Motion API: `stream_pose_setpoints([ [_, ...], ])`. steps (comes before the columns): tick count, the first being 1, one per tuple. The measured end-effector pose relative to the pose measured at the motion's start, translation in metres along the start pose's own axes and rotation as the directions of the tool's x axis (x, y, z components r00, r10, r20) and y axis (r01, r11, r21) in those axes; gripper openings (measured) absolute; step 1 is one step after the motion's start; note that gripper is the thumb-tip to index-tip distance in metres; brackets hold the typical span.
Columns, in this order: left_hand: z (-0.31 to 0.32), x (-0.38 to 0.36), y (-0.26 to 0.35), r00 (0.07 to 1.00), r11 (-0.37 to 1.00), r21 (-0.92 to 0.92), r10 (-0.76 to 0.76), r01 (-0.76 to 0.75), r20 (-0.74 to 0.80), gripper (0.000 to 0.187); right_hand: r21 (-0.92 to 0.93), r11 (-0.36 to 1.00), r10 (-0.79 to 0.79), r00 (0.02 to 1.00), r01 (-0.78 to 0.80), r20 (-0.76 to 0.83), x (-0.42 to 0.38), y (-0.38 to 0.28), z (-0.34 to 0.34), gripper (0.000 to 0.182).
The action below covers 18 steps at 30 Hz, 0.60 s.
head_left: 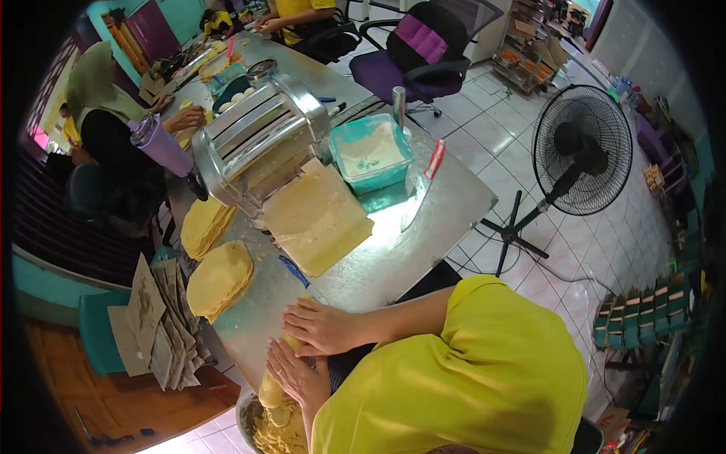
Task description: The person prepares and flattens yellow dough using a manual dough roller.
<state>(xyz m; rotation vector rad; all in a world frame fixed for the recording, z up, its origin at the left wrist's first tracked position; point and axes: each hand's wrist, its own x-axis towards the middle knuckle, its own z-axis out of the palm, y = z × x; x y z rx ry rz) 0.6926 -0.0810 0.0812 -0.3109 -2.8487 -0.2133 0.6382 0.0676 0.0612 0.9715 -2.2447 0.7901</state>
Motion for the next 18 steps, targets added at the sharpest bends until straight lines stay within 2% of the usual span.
stream_pose_setpoints([
  [3, 0.008, 0.014, -0.017, 0.997, 0.999, -0.040, -0.025, 0.029, 0.078, 0.085, -0.019, 1.000, 0.002, 0.993, 0.001, 0.121, 0.016, 0.010, 0.018, 0.048],
  [5, 0.010, 0.041, -0.034, 0.987, 0.996, -0.040, -0.079, 0.085, 0.141, 0.089, 0.009, 0.998, 0.060, 0.920, -0.069, 0.388, 0.045, 0.025, 0.040, 0.044],
  [7, 0.009, 0.071, -0.047, 0.976, 0.991, 0.008, -0.133, 0.134, 0.172, 0.091, -0.055, 0.996, 0.078, 0.945, -0.064, 0.317, 0.064, 0.039, 0.072, 0.042],
  [10, 0.002, 0.097, -0.055, 0.957, 0.982, 0.070, -0.184, 0.173, 0.223, 0.091, 0.021, 0.999, -0.033, 0.930, 0.027, 0.366, 0.092, 0.046, 0.069, 0.040],
  [12, -0.001, 0.091, -0.060, 0.944, 0.976, 0.098, -0.213, 0.194, 0.253, 0.091, 0.045, 0.971, 0.212, 0.933, -0.235, 0.290, 0.096, 0.044, 0.073, 0.038],
  [13, 0.006, 0.085, -0.059, 0.962, 0.982, 0.102, -0.176, 0.158, 0.210, 0.089, 0.063, 0.976, 0.181, 0.937, -0.208, 0.299, 0.094, 0.041, 0.071, 0.038],
  [14, 0.010, 0.079, -0.057, 0.976, 0.987, 0.110, -0.134, 0.116, 0.172, 0.087, 0.045, 0.979, 0.163, 0.895, -0.199, 0.414, 0.091, 0.039, 0.060, 0.036],
  [15, 0.010, 0.070, -0.053, 0.974, 0.983, 0.118, -0.156, 0.138, 0.166, 0.087, 0.024, 0.981, 0.150, 0.839, -0.191, 0.522, 0.085, 0.039, 0.051, 0.035],
  [17, 0.013, 0.042, -0.040, 0.998, 0.998, 0.018, -0.057, 0.057, 0.012, 0.084, 0.026, 0.998, 0.045, 0.970, -0.053, 0.239, 0.058, 0.030, 0.038, 0.035],
  [18, 0.010, 0.029, -0.031, 0.997, 0.997, 0.021, -0.070, 0.070, 0.016, 0.084, 0.005, 0.999, 0.031, 0.975, -0.033, 0.220, 0.045, 0.023, 0.028, 0.037],
])
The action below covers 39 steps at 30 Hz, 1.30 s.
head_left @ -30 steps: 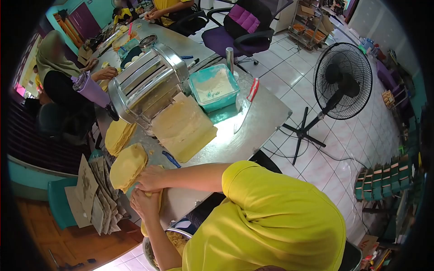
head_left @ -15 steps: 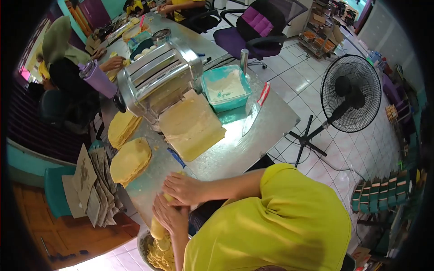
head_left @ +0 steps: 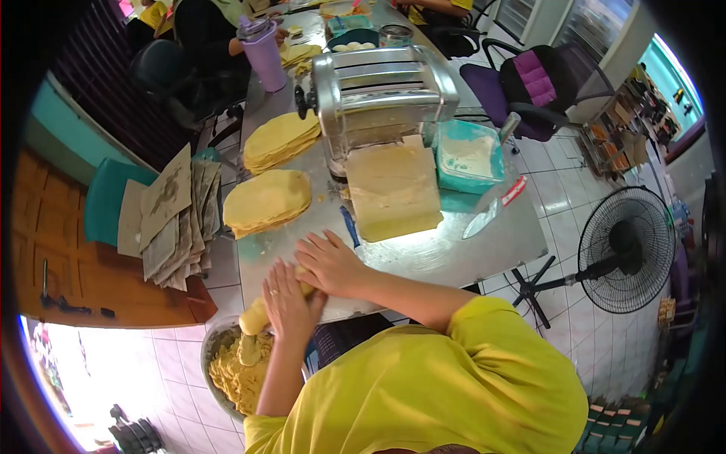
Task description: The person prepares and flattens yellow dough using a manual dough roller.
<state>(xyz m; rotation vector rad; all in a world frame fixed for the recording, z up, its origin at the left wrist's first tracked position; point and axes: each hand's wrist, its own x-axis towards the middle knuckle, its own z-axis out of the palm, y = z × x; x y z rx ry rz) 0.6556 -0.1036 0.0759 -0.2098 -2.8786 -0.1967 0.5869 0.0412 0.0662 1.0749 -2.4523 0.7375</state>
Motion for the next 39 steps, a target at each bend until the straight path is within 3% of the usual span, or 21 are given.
stream_pose_setpoints([
  [6, -0.018, -0.029, 0.006, 0.997, 0.991, -0.110, 0.075, -0.074, 0.006, 0.080, 0.009, 1.000, 0.030, 0.999, -0.030, 0.044, -0.038, -0.025, -0.019, 0.051],
  [7, -0.017, -0.016, 0.000, 0.995, 0.990, -0.131, 0.060, -0.049, 0.076, 0.083, 0.012, 1.000, 0.015, 0.999, -0.015, 0.045, -0.027, -0.020, -0.012, 0.051],
  [9, -0.018, 0.013, -0.010, 0.979, 0.992, -0.124, 0.004, 0.021, 0.203, 0.094, -0.088, 0.992, 0.106, 0.963, -0.087, 0.247, 0.009, -0.005, 0.005, 0.051],
  [11, -0.014, 0.046, -0.027, 0.970, 0.995, -0.040, -0.076, 0.087, 0.229, 0.104, -0.181, 0.983, 0.004, 1.000, -0.004, 0.000, 0.037, 0.017, 0.034, 0.046],
  [12, -0.011, 0.058, -0.036, 0.973, 0.994, 0.012, -0.108, 0.108, 0.204, 0.108, -0.177, 0.984, 0.002, 1.000, -0.002, 0.000, 0.052, 0.020, 0.030, 0.046],
  [14, -0.010, 0.068, -0.046, 0.970, 0.991, 0.014, -0.134, 0.134, 0.201, 0.109, -0.086, 0.993, 0.094, 0.973, -0.077, 0.209, 0.074, 0.022, 0.020, 0.039],
  [15, -0.011, 0.070, -0.047, 0.969, 0.987, 0.010, -0.156, 0.157, 0.192, 0.110, -0.086, 0.994, 0.091, 0.974, -0.074, 0.209, 0.071, 0.021, 0.019, 0.039],
  [17, -0.014, 0.056, -0.037, 0.968, 0.984, 0.006, -0.174, 0.176, 0.184, 0.109, -0.082, 0.995, 0.072, 0.991, -0.063, 0.113, 0.062, 0.018, 0.018, 0.035],
  [20, -0.019, 0.017, -0.018, 0.990, 0.999, 0.017, -0.053, 0.051, 0.129, 0.096, -0.021, 0.999, -0.040, 0.999, 0.040, 0.016, 0.026, 0.012, 0.014, 0.035],
  [22, -0.024, -0.014, -0.006, 0.996, 1.000, 0.006, -0.023, 0.023, 0.089, 0.090, -0.082, 0.993, -0.090, 0.995, 0.087, -0.035, -0.001, -0.001, -0.004, 0.037],
  [27, -0.029, -0.041, 0.003, 0.998, 0.996, -0.069, 0.064, -0.062, 0.027, 0.075, 0.057, 0.998, 0.021, 1.000, -0.022, 0.018, -0.036, -0.031, -0.033, 0.033],
  [29, -0.027, -0.022, -0.001, 0.998, 0.994, -0.092, 0.066, -0.066, -0.001, 0.072, 0.068, 0.998, 0.014, 0.998, -0.010, -0.061, -0.022, -0.028, -0.015, 0.026],
  [32, -0.030, 0.026, -0.011, 0.903, 0.991, -0.024, -0.113, 0.135, 0.416, 0.065, -0.049, 0.997, 0.063, 0.991, -0.057, 0.119, 0.021, -0.017, 0.014, 0.025],
  [33, -0.022, 0.035, -0.019, 0.951, 0.992, -0.034, -0.104, 0.119, 0.291, 0.067, -0.091, 0.993, 0.098, 0.973, -0.081, 0.211, 0.037, -0.007, 0.021, 0.027],
  [34, -0.015, 0.041, -0.028, 0.981, 0.994, -0.043, -0.093, 0.101, 0.168, 0.069, -0.085, 0.992, 0.109, 0.982, -0.096, 0.157, 0.052, 0.003, 0.026, 0.028],
  [37, -0.025, 0.065, -0.035, 0.967, 0.982, -0.096, -0.141, 0.164, 0.211, 0.073, -0.040, 0.992, 0.123, 0.992, -0.122, 0.010, 0.075, 0.028, 0.056, 0.030],
  [39, -0.014, 0.062, -0.041, 0.980, 0.991, -0.052, -0.114, 0.124, 0.163, 0.081, -0.045, 0.994, 0.098, 0.994, -0.096, 0.038, 0.079, 0.030, 0.050, 0.026],
])
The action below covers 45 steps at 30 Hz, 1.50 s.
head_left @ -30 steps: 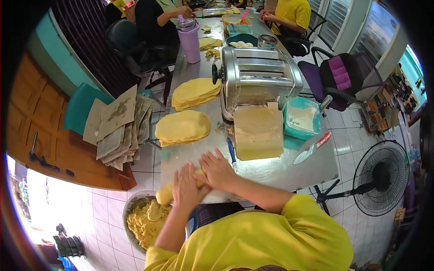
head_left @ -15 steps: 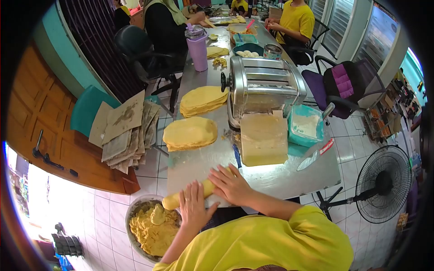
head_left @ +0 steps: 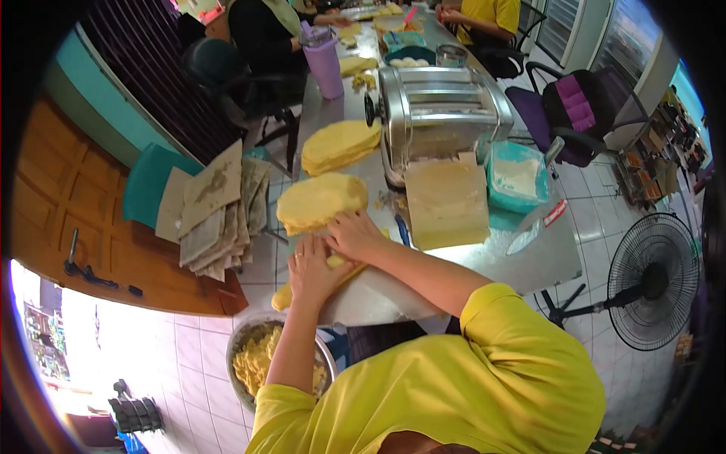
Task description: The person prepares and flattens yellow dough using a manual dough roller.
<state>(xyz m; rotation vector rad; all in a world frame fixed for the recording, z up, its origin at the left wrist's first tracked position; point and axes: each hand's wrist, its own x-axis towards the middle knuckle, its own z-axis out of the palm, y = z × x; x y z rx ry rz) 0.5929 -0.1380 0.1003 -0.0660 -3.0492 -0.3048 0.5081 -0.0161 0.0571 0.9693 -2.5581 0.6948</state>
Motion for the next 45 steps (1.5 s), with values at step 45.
stream_pose_setpoints([
  [45, -0.002, -0.028, 0.046, 0.995, 0.990, -0.107, 0.091, -0.094, -0.027, 0.072, -0.613, 0.625, 0.521, 0.843, -0.483, -0.133, -0.287, 0.197, -0.253, 0.045],
])
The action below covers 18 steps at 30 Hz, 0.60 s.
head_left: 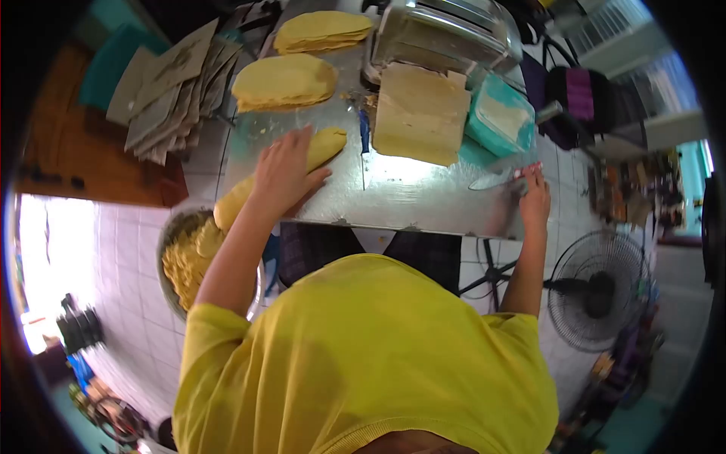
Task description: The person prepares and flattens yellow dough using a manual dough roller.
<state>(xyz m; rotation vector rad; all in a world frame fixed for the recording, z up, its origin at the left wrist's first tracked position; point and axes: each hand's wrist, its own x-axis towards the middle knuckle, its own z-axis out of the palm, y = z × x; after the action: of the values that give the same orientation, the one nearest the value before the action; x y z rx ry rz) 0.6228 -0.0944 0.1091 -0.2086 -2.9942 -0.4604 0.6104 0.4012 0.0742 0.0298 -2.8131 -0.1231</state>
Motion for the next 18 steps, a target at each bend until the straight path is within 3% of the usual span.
stream_pose_setpoints([
  [2, 0.016, 0.015, 0.007, 0.997, 0.998, -0.023, 0.063, -0.062, 0.044, 0.065, 0.010, 0.998, -0.062, 0.998, 0.062, 0.014, 0.000, 0.004, 0.010, 0.043],
  [4, 0.026, 0.026, 0.007, 0.996, 1.000, -0.017, 0.010, -0.009, 0.088, 0.060, 0.016, 0.994, -0.111, 0.994, 0.111, 0.016, 0.005, 0.005, 0.004, 0.040],
  [5, 0.030, 0.028, 0.007, 0.988, 1.000, 0.009, -0.003, 0.002, 0.153, 0.054, -0.067, 0.987, -0.142, 0.989, 0.144, 0.044, 0.005, 0.000, -0.001, 0.035],
  [7, 0.033, 0.028, 0.006, 0.992, 1.000, 0.010, -0.001, 0.000, 0.124, 0.050, -0.142, 0.973, -0.175, 0.982, 0.183, 0.068, 0.007, -0.003, -0.007, 0.031],
  [9, 0.028, 0.028, 0.006, 0.993, 1.000, 0.024, 0.018, -0.020, 0.114, 0.046, -0.011, 0.976, -0.212, 0.956, 0.219, 0.203, 0.003, -0.006, -0.013, 0.021],
  [12, 0.023, 0.034, 0.016, 0.983, 0.999, 0.034, -0.045, 0.040, 0.180, 0.042, 0.070, 0.971, -0.239, 0.934, 0.229, 0.265, -0.005, -0.009, -0.019, 0.020],
  [13, 0.024, 0.033, 0.019, 0.991, 0.999, 0.023, 0.044, -0.047, 0.123, 0.037, 0.069, 0.969, -0.247, 0.934, 0.237, 0.258, -0.010, -0.009, -0.019, 0.020],
  [14, 0.026, 0.033, 0.021, 0.989, 0.991, 0.019, 0.134, -0.136, 0.059, 0.032, 0.182, 0.973, -0.187, 0.948, 0.143, 0.257, -0.018, -0.010, -0.018, 0.021],
  [15, 0.028, 0.034, 0.021, 0.990, 0.991, 0.022, 0.133, -0.134, 0.040, 0.032, 0.292, 0.955, -0.127, 0.958, 0.048, 0.258, -0.025, -0.011, -0.018, 0.022],
  [18, 0.037, 0.039, 0.016, 0.974, 0.970, 0.083, 0.225, -0.228, 0.042, 0.025, 0.372, 0.925, 0.004, 0.979, -0.081, 0.204, -0.051, -0.019, -0.022, 0.023],
])
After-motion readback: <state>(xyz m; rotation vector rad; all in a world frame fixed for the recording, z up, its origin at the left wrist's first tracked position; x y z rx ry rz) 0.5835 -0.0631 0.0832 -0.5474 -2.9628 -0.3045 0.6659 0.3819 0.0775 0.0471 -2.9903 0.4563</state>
